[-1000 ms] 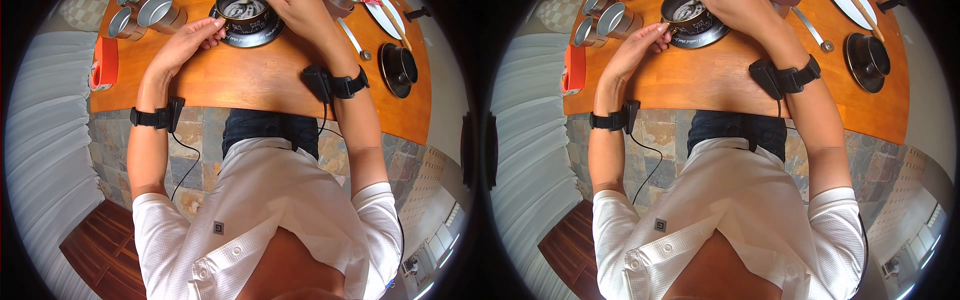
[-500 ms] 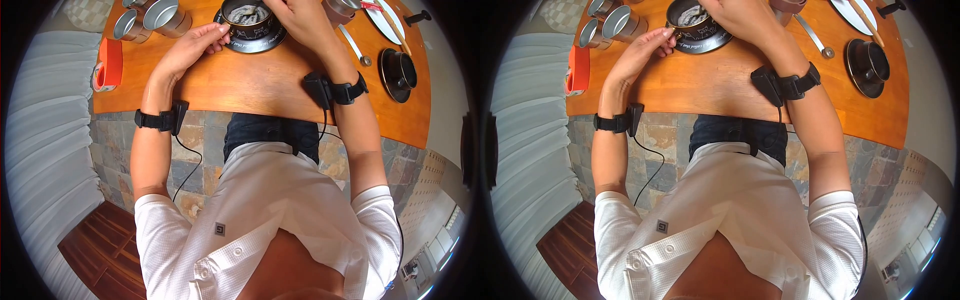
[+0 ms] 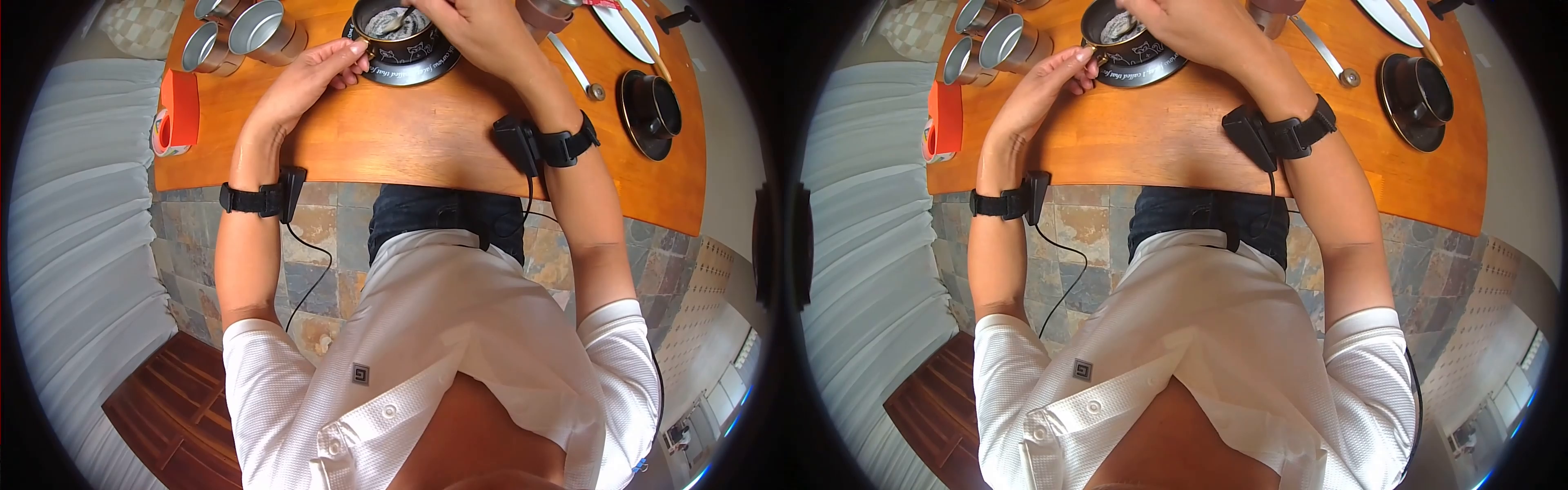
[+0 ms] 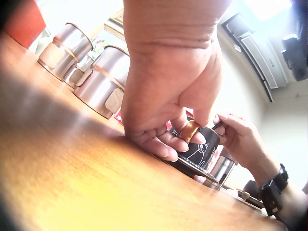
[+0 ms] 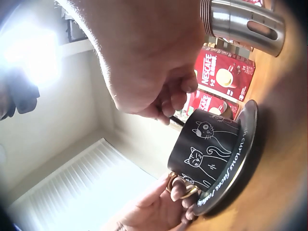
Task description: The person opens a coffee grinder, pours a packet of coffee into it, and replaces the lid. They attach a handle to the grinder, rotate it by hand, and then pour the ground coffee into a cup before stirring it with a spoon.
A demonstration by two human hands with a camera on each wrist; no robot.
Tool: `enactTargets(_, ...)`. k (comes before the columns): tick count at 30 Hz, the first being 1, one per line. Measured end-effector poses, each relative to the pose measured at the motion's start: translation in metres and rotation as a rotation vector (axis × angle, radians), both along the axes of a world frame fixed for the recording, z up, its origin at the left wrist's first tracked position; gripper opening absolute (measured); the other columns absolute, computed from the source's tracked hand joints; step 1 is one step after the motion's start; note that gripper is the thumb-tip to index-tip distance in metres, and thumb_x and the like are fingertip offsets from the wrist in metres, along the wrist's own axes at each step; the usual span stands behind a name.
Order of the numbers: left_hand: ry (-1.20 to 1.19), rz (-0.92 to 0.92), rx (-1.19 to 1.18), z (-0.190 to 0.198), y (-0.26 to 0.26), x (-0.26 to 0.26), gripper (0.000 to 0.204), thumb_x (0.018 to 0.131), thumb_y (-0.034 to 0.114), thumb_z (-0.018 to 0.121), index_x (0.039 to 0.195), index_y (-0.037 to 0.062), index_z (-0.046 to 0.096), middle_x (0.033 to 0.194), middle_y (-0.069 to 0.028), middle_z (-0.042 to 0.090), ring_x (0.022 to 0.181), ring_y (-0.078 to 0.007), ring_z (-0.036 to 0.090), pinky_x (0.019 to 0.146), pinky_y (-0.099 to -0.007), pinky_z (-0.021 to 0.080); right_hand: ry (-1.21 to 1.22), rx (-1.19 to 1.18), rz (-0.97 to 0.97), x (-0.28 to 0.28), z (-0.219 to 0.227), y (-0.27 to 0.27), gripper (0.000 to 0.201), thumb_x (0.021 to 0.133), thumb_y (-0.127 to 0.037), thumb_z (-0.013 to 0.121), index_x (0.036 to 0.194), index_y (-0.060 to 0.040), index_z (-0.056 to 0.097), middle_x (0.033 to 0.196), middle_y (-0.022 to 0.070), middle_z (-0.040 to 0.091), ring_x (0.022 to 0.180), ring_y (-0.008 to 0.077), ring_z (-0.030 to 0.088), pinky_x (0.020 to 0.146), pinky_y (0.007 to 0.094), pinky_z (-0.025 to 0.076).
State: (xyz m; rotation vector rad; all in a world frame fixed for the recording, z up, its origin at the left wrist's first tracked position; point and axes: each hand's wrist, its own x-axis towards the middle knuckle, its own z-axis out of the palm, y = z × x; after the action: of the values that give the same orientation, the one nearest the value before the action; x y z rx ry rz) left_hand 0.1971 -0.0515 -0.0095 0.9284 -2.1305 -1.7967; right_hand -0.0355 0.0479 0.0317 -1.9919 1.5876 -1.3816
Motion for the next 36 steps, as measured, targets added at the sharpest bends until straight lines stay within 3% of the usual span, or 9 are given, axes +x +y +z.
enactTargets(4,-0.005,-0.007,0.002,-0.001,-0.001,0.0,0.035,0.104,0.041,0.053,0.093,0.01,0.065,0.086,0.0041,0.061,0.08,-0.0058,0.055,0.077,-0.0213,0.043,-0.003,-0.063,0.116,0.002,-0.007,-0.004,0.023,0.097,-0.016,0.057,0.097,0.0048,0.067,0.089,0.0221,0.068,0.083,0.0367,0.066,0.074,0.0411,0.051)
enactTargets(13,-0.012,0.015,-0.002,0.002,0.002,-0.001,0.034,0.104,0.041,0.053,0.095,0.0107,0.065,0.088,0.0046,0.061,0.081,-0.006,0.054,0.078,-0.021,0.042,0.089,-0.03,-0.101,-0.003,0.001,0.001,0.022,0.095,-0.015,0.058,0.098,0.0049,0.067,0.092,0.0232,0.069,0.085,0.0387,0.066,0.076,0.0408,0.052)
enactTargets(15,-0.01,0.012,0.005,0.001,0.001,0.0,0.034,0.104,0.04,0.052,0.095,0.0107,0.065,0.087,0.0046,0.061,0.081,-0.0059,0.054,0.078,-0.021,0.042,0.02,0.011,0.052,0.0,0.005,0.003,0.022,0.096,-0.015,0.057,0.097,0.0048,0.066,0.092,0.0234,0.068,0.086,0.0387,0.066,0.076,0.0409,0.052)
enactTargets(18,0.004,0.014,0.018,0.001,0.002,-0.001,0.034,0.104,0.041,0.054,0.094,0.0112,0.066,0.086,0.0062,0.061,0.079,-0.0046,0.052,0.076,-0.0199,0.041,0.023,-0.059,0.119,0.002,-0.002,0.0,0.022,0.096,-0.015,0.056,0.097,0.0048,0.066,0.093,0.0237,0.068,0.086,0.0386,0.066,0.076,0.0407,0.052)
enactTargets(20,0.016,0.02,0.024,0.001,0.003,-0.001,0.034,0.103,0.042,0.056,0.093,0.0116,0.068,0.085,0.0077,0.061,0.077,-0.0034,0.049,0.074,-0.0188,0.04,0.039,-0.071,0.089,-0.002,-0.003,-0.001,0.023,0.097,-0.016,0.055,0.096,0.0045,0.066,0.091,0.0235,0.068,0.086,0.0393,0.066,0.076,0.0421,0.052)
enactTargets(23,0.017,0.019,0.028,0.001,0.002,-0.001,0.035,0.103,0.043,0.055,0.093,0.0115,0.067,0.084,0.0077,0.061,0.077,-0.0034,0.049,0.074,-0.0189,0.04,0.115,-0.074,-0.105,-0.007,-0.003,0.0,0.025,0.099,-0.018,0.054,0.092,0.0039,0.063,0.088,0.0228,0.066,0.083,0.0408,0.064,0.074,0.0453,0.051)
enactTargets(27,0.0,0.007,0.022,0.002,0.001,-0.001,0.034,0.104,0.041,0.053,0.093,0.0113,0.066,0.085,0.0063,0.06,0.079,-0.0046,0.051,0.076,-0.02,0.041,0.127,-0.087,-0.137,-0.004,0.003,0.004,0.025,0.099,-0.018,0.054,0.09,0.004,0.062,0.088,0.0232,0.066,0.082,0.0408,0.064,0.073,0.0446,0.051)
enactTargets(32,-0.006,0.002,0.013,0.002,0.002,-0.001,0.034,0.105,0.039,0.051,0.093,0.011,0.064,0.086,0.005,0.059,0.08,-0.006,0.053,0.077,-0.0213,0.042,-0.064,0.051,0.098,0.001,0.012,0.006,0.023,0.099,-0.017,0.054,0.094,0.0044,0.062,0.091,0.0239,0.067,0.082,0.0404,0.065,0.073,0.042,0.051)
enactTargets(36,-0.009,0.002,0.011,0.002,0.002,-0.001,0.034,0.105,0.04,0.051,0.093,0.0108,0.065,0.086,0.005,0.059,0.081,-0.0058,0.053,0.077,-0.0214,0.042,-0.053,-0.017,0.065,-0.002,-0.001,-0.001,0.023,0.099,-0.016,0.054,0.095,0.0045,0.063,0.092,0.0238,0.067,0.084,0.0403,0.065,0.074,0.0418,0.051)
